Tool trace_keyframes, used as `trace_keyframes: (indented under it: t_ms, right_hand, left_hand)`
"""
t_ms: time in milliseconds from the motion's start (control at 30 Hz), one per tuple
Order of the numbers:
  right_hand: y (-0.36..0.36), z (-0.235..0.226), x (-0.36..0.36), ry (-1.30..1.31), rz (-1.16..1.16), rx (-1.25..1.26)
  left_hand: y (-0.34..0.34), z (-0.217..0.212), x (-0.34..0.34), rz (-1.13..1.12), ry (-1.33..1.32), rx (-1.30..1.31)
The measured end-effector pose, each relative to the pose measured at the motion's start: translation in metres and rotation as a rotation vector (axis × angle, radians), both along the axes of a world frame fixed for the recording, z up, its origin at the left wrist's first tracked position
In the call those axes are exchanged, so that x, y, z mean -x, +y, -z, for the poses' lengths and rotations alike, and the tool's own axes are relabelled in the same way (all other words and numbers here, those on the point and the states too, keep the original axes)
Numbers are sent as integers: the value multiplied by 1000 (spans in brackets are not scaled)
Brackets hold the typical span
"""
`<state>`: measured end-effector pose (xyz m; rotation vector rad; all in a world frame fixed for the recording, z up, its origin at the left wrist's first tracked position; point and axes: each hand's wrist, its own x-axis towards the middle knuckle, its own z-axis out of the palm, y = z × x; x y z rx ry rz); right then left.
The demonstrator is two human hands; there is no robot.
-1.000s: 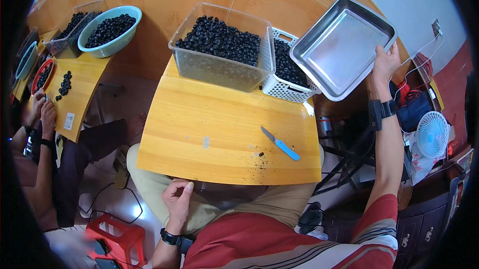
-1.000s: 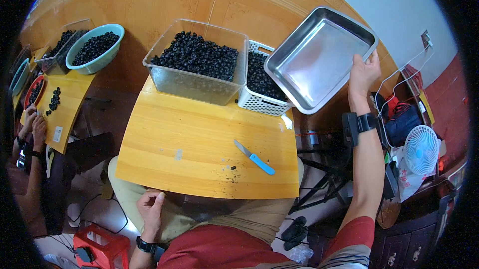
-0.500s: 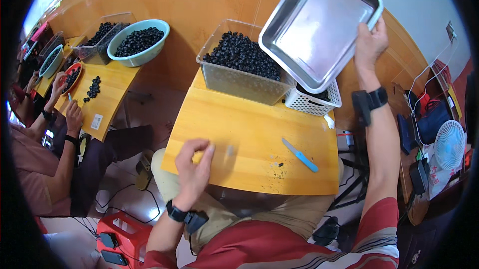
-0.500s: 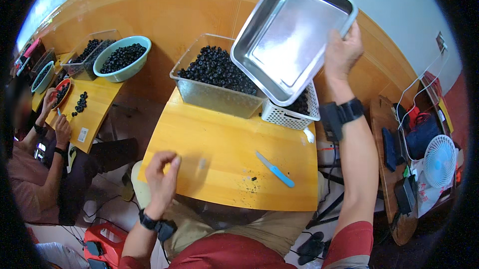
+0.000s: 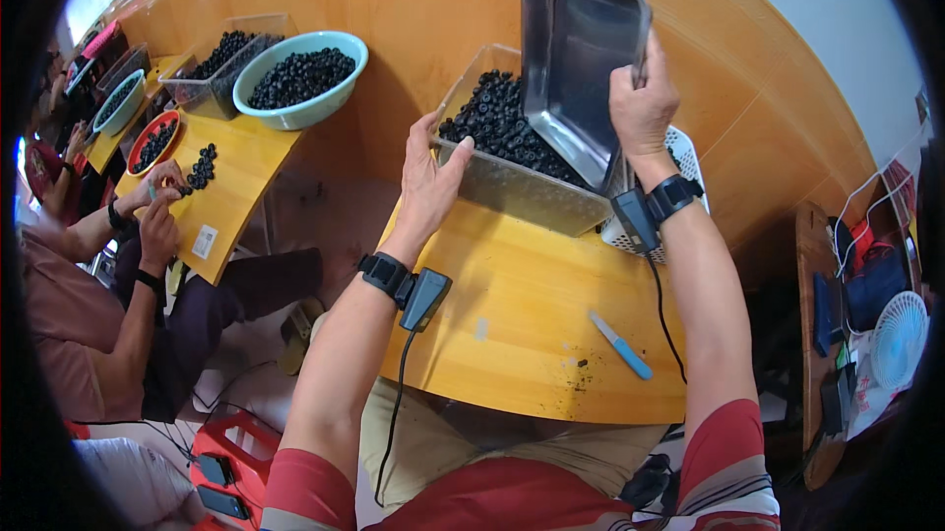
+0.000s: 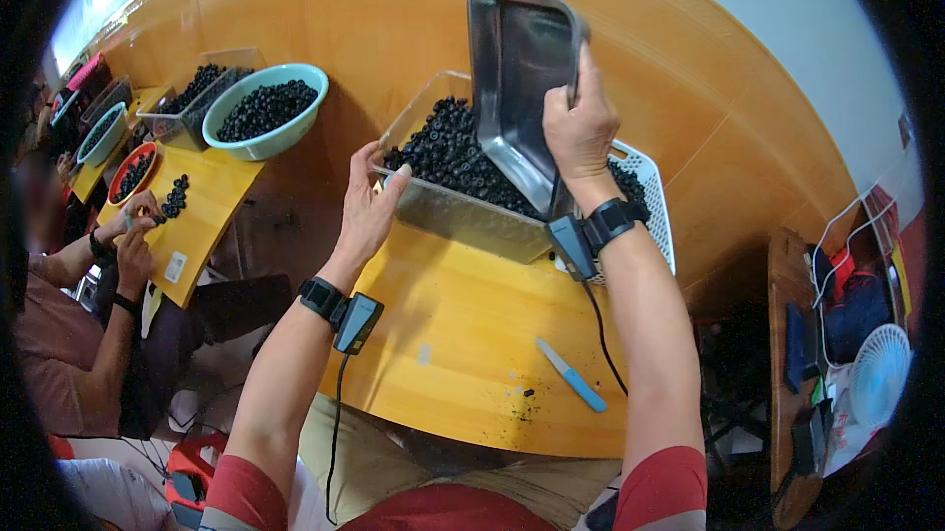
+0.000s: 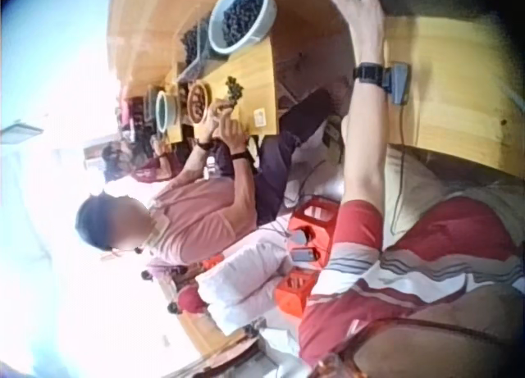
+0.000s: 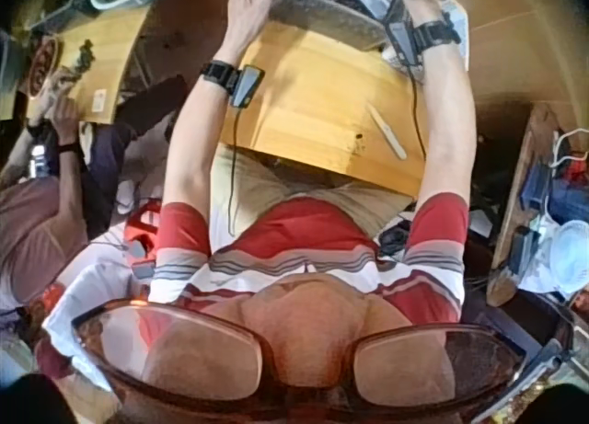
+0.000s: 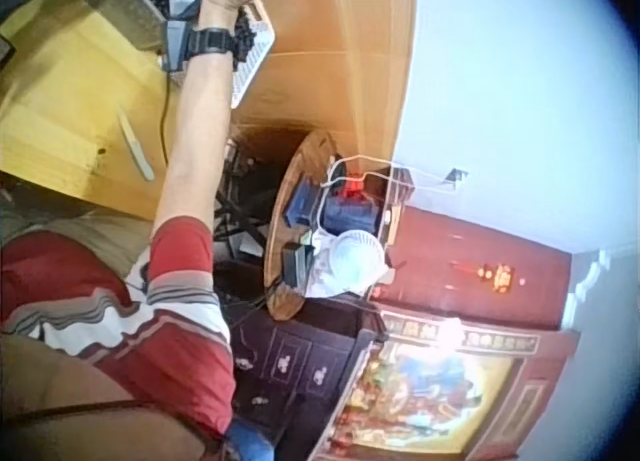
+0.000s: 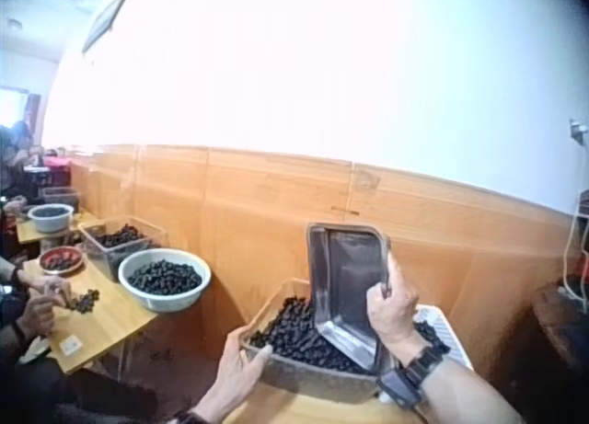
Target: Manually sorting and inspecting black olives or similar small produce using a small knife.
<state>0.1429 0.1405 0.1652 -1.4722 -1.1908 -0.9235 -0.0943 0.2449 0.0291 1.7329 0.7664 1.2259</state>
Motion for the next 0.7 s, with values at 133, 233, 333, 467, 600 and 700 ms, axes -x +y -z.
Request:
trace_keyframes:
  t_ms: [133, 233, 333, 467, 600, 700]
  right_hand:
    - [12, 0, -14, -43, 6, 44]
    - [17, 7, -26, 35, 99, 168]
    - [26, 11, -43, -80, -5, 116]
    - [29, 10, -35, 195, -174, 231]
    - [24, 15, -42, 264, -148, 187]
    - [17, 25, -56, 268, -166, 162]
  left_hand:
    - [1, 4, -1, 64, -168, 121]
    - [-1, 2, -5, 52, -197, 197]
    - [-4, 0, -7, 94, -214, 224]
    - [-2, 5, -6, 60, -228, 217]
    - [-1, 8, -8, 60, -251, 214]
    - [-2, 8, -11, 51, -249, 206]
